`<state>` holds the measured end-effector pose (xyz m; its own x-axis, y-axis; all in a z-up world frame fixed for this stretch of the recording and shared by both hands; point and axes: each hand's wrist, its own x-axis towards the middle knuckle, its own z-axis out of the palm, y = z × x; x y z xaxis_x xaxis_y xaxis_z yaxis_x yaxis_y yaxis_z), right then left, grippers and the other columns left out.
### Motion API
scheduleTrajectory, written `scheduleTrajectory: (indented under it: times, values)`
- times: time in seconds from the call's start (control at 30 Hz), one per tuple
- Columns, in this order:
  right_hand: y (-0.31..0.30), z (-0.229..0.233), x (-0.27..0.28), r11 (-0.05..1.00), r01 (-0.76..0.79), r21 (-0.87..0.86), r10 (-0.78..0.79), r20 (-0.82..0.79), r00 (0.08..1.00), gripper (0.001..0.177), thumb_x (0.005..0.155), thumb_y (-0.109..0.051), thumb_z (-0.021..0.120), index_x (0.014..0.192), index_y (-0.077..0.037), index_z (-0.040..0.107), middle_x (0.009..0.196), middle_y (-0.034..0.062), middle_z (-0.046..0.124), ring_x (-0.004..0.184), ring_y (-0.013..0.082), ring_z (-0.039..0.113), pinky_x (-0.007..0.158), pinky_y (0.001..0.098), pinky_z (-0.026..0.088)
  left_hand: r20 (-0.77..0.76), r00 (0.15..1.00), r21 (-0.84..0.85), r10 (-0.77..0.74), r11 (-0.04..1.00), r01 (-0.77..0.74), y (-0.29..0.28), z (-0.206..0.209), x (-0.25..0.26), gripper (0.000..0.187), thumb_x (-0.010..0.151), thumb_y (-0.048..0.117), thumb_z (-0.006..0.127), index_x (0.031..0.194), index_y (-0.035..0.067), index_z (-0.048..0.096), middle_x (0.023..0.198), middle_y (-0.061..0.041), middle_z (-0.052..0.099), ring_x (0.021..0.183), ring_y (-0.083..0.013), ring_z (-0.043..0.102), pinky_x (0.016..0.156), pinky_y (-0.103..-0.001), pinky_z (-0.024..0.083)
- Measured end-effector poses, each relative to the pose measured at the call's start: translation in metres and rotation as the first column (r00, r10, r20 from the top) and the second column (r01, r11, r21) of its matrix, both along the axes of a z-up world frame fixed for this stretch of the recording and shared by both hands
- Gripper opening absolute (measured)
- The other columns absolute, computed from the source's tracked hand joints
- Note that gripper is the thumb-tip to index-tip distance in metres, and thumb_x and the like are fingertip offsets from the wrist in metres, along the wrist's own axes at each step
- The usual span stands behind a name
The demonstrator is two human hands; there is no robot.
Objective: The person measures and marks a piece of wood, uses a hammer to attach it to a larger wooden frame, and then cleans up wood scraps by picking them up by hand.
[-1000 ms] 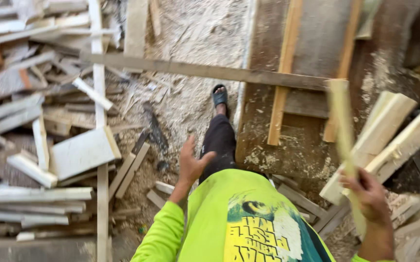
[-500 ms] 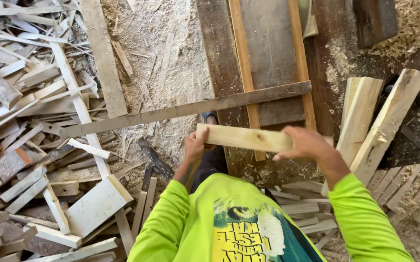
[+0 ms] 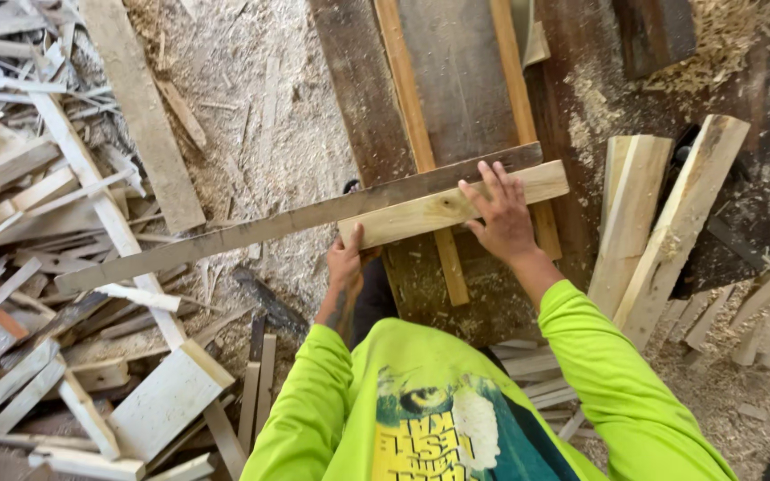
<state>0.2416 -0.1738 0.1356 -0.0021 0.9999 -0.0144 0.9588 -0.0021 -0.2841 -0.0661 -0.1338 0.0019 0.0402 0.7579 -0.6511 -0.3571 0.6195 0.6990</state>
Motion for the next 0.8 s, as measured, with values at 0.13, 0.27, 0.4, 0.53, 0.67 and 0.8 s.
scheduleTrajectory:
  times: [0.13, 0.27, 0.4, 0.53, 0.67, 0.8]
  values:
    - [0.033, -0.009, 0.007, 0.999, 0.017, -0.027, -0.018, -0.047, 0.999, 0.084, 0.076, -0.024, 0.087, 0.151, -0.016, 0.049, 0.164, 0.0168, 0.03, 0.152, 0.0415, 0.024, 0.12, 0.066, 0.022, 0.121, 0.991, -0.089, -0.049, 0.994, 0.06, 0.019, 0.024, 0.002, 0.047, 0.09, 0.035, 0.074, 0.12, 0.001, 0.063, 0.109, -0.016, 0.073, 0.083, -0.0254, 0.077, 0.069, -0.036, 0.065]
    - [0.075, -0.012, 0.01, 0.998, 0.024, -0.064, -0.03, -0.086, 0.996, 0.076, 0.08, -0.02, 0.086, 0.147, -0.018, 0.051, 0.165, 0.0149, 0.027, 0.155, 0.0408, 0.021, 0.12, 0.0683, 0.021, -0.158, 0.88, -0.153, -0.447, 0.892, 0.425, 0.025, 0.068, 0.008, 0.046, 0.088, 0.036, 0.078, 0.11, -0.004, 0.072, 0.099, -0.017, 0.077, 0.079, -0.0274, 0.076, 0.064, -0.034, 0.061]
    - [0.097, -0.009, 0.02, 0.995, 0.032, -0.09, -0.041, -0.097, 0.995, 0.072, 0.08, -0.018, 0.085, 0.144, -0.016, 0.051, 0.166, 0.0135, 0.027, 0.156, 0.0393, 0.02, 0.119, 0.071, 0.019, -0.673, 0.662, 0.241, -0.33, 0.749, 0.617, 0.04, 0.114, 0.044, 0.044, 0.081, 0.034, 0.086, 0.106, 0.0, 0.075, 0.089, -0.01, 0.078, 0.078, -0.024, 0.077, 0.068, -0.031, 0.061]
    - [0.099, -0.014, 0.022, 0.996, 0.03, -0.089, -0.036, -0.071, 0.997, 0.074, 0.079, -0.016, 0.084, 0.144, -0.014, 0.05, 0.167, 0.0134, 0.029, 0.156, 0.0385, 0.022, 0.12, 0.0673, 0.021, -0.926, 0.365, 0.291, -0.092, 0.443, 0.848, 0.085, 0.132, 0.098, 0.063, 0.075, 0.038, 0.092, 0.127, 0.008, 0.07, 0.131, -0.017, 0.066, 0.127, -0.0351, 0.06, 0.109, -0.045, 0.049]
    - [0.102, -0.021, 0.019, 0.998, 0.036, -0.047, -0.039, -0.062, 0.997, 0.078, 0.077, -0.015, 0.083, 0.147, -0.012, 0.048, 0.166, 0.0171, 0.028, 0.154, 0.0405, 0.023, 0.123, 0.063, 0.022, -0.987, 0.121, 0.142, 0.102, 0.225, 0.964, 0.124, 0.123, 0.14, 0.099, 0.046, 0.048, 0.095, 0.134, 0.015, 0.067, 0.148, -0.025, 0.041, 0.139, -0.0449, 0.034, 0.112, -0.06, 0.026]
    - [0.116, -0.029, 0.025, 0.999, 0.042, -0.012, -0.042, -0.013, 0.999, 0.073, 0.084, -0.008, 0.078, 0.151, -0.018, 0.05, 0.168, 0.0167, 0.028, 0.156, 0.0411, 0.023, 0.121, 0.0599, 0.026, -0.994, 0.049, 0.067, 0.097, 0.193, 0.979, 0.152, 0.107, 0.156, 0.088, 0.054, 0.046, 0.094, 0.136, 0.026, 0.068, 0.151, -0.019, 0.041, 0.143, -0.0401, 0.034, 0.117, -0.062, 0.023]
